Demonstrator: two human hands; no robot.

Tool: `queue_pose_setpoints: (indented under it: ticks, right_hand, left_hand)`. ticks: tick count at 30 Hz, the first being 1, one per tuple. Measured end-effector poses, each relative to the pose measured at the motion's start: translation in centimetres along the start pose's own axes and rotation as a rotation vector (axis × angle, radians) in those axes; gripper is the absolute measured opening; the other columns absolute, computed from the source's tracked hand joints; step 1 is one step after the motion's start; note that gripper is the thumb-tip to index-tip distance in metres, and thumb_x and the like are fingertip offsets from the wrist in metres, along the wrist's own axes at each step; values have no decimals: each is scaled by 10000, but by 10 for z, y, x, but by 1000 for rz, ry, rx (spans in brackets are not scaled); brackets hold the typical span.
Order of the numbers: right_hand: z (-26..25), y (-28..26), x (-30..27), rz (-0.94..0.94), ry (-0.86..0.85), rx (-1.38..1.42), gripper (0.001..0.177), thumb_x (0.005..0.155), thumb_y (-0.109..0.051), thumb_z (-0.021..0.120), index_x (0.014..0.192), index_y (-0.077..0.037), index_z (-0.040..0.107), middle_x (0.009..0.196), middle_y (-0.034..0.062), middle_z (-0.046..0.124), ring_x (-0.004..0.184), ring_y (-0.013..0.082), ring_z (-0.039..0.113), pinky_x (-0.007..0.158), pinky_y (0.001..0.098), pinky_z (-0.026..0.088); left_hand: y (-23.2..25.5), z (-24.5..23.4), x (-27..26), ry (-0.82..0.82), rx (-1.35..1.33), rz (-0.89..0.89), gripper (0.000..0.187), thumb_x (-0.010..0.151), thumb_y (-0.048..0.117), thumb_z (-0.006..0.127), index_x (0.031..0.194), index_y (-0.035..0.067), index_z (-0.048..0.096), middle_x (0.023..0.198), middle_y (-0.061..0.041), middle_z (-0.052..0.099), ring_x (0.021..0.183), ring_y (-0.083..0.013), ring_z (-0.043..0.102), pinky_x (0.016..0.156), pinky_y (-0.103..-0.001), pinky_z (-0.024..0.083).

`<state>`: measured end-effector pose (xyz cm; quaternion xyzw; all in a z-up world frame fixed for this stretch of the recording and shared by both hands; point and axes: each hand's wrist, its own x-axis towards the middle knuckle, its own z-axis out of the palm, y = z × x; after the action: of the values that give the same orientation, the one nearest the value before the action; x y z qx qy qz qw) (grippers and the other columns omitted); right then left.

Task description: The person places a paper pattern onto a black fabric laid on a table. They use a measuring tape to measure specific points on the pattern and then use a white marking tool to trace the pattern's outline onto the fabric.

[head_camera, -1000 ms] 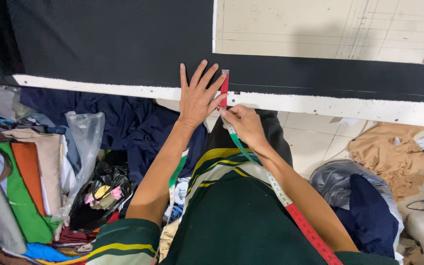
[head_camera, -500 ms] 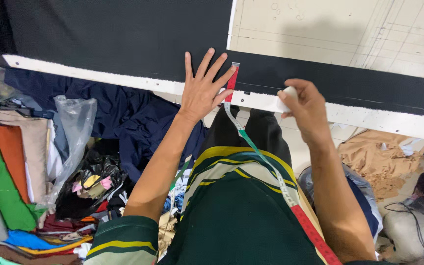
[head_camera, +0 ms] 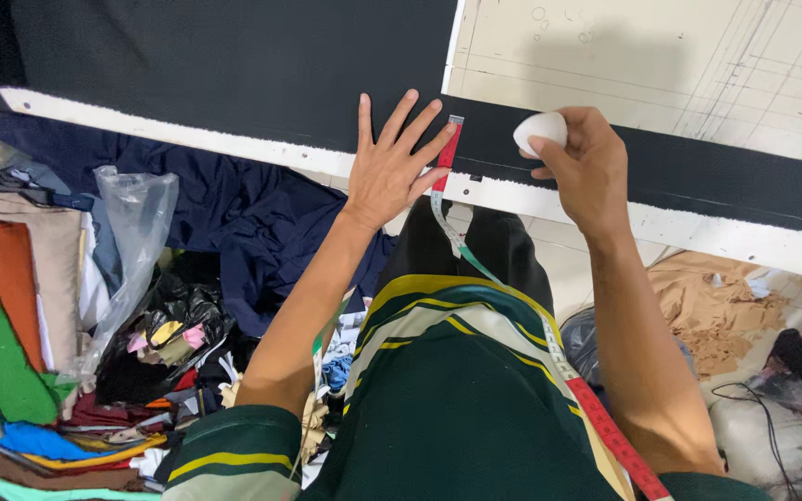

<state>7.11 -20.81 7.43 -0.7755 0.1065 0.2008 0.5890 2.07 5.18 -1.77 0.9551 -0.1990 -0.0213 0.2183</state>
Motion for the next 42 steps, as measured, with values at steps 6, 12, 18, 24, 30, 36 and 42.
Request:
queue_pose_setpoints:
  ticks: [6,12,18,24,30,36,42]
  right_hand:
    - [13,-5,13,-132,13,-143,291,1019,-71,707,1255,66,607,1092,144,754,966,152,741,729,242,598]
    - [25,-10,17,-291,-22,-349,187,1028,-68,718,1207,-21,699,1018,118,761,863,171,727,733,293,582]
    - [42,-7,24,-573,-38,-529,155,1027,-84,732,1179,-66,705,985,108,719,828,236,681,711,345,536]
    - [49,-12,26,-668,5,-579,119,1022,-87,739,1140,-79,725,1048,62,740,926,258,654,808,368,538]
    - [54,-13,28,-690,-16,-630,124,1002,-91,750,1125,-78,743,1025,53,744,945,253,656,842,372,535]
    - [62,-11,29,-775,-1,-661,139,985,-87,753,1119,-51,750,1017,73,753,956,250,665,829,384,527]
    - [42,-1,22,-879,60,-862,102,1019,-64,724,1120,-61,734,1079,85,760,966,225,701,829,382,542]
  left_hand:
    - [0,-1,0,-6,32,3,584,1004,548,642,1507,256,586,1639,-31,396,1555,-286,230,1232,-724,58]
    - [1,-3,2,-6,3,-5,588,994,542,646,1499,247,587,1628,-38,405,1547,-290,243,1223,-735,67]
    - [1,-10,2,2,7,7,583,999,509,662,1504,227,589,1625,-43,412,1548,-295,255,1214,-742,75]
    - [3,-8,3,10,-28,3,586,982,504,671,1489,222,589,1616,-52,408,1537,-303,252,1206,-748,80]
    - [3,-12,3,-7,-18,-4,595,982,496,685,1507,233,584,1641,-66,386,1559,-305,233,1228,-734,71]
    - [4,-11,5,-21,-41,-24,599,961,492,681,1498,246,582,1632,-129,369,1544,-344,232,1216,-730,66]
    - [5,-16,5,-6,-46,-16,583,981,476,689,1502,235,581,1619,-136,386,1545,-350,238,1217,-734,77]
